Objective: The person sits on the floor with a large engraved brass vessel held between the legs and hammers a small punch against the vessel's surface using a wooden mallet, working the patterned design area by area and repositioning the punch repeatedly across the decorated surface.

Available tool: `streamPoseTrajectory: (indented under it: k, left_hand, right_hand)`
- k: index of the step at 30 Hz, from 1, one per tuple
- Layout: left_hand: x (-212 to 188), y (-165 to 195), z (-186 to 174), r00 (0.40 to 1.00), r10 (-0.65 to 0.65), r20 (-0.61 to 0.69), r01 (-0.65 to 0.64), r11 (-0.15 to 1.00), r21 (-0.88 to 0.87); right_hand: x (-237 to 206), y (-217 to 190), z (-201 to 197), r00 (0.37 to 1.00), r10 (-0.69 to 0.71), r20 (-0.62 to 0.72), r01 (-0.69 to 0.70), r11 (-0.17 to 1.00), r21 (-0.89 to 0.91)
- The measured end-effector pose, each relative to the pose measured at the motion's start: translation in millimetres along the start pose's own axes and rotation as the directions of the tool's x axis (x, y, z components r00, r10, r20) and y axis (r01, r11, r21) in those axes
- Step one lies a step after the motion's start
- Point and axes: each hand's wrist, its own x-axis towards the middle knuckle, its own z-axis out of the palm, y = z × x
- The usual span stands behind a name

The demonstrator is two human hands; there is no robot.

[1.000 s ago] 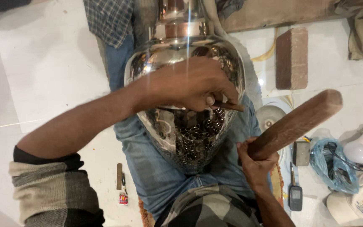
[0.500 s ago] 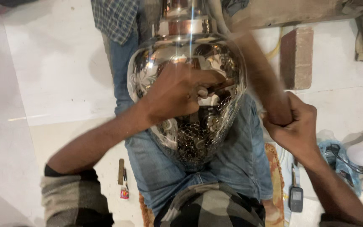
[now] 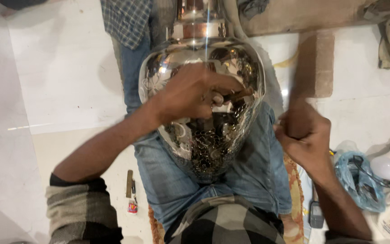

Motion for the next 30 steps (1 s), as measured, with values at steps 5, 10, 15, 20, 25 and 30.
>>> streamPoseTrajectory:
  k: [5, 10, 15, 20, 25, 30]
  left_hand:
    - [14.6, -0.9, -12.8, 0.991, 0.134, 0.030, -0.130, 0.986, -0.101]
    - [24.7, 0.3, -23.5, 0.938, 0.292, 0.189, -0.275, 0.955, -0.110]
    - [31.3, 5.0, -24.4, 0.873, 0.327, 0.362, -0.319, 0.944, -0.083]
    - [34.8, 1.6, -31.4, 0.817, 0.393, 0.422, -0.345, 0.919, -0.190]
    - [35.8, 0.1, -37.2, 0.842, 0.382, 0.381, -0.303, 0.919, -0.253]
    - [41.1, 5.8, -36.6, 0.808, 0.425, 0.407, -0.333, 0.900, -0.280]
  right_hand:
    - [-42.6, 22.4, 31.5, 0.987, -0.060, -0.149, 0.072, 0.995, 0.073]
    - [-83.9, 4.0, 66.5, 0.904, 0.215, -0.370, -0.022, 0.886, 0.463]
    - [-100.1, 7.9, 89.4, 0.930, 0.201, -0.308, -0.178, 0.979, 0.102]
    - [-114.1, 16.6, 111.8, 0.892, -0.076, -0.445, -0.064, 0.954, -0.292]
    - [-112.4, 18.1, 113.4, 0.876, -0.132, -0.464, 0.130, 0.991, -0.036]
    - [-106.0, 17.4, 99.9, 0.906, -0.052, -0.421, 0.059, 0.998, 0.003]
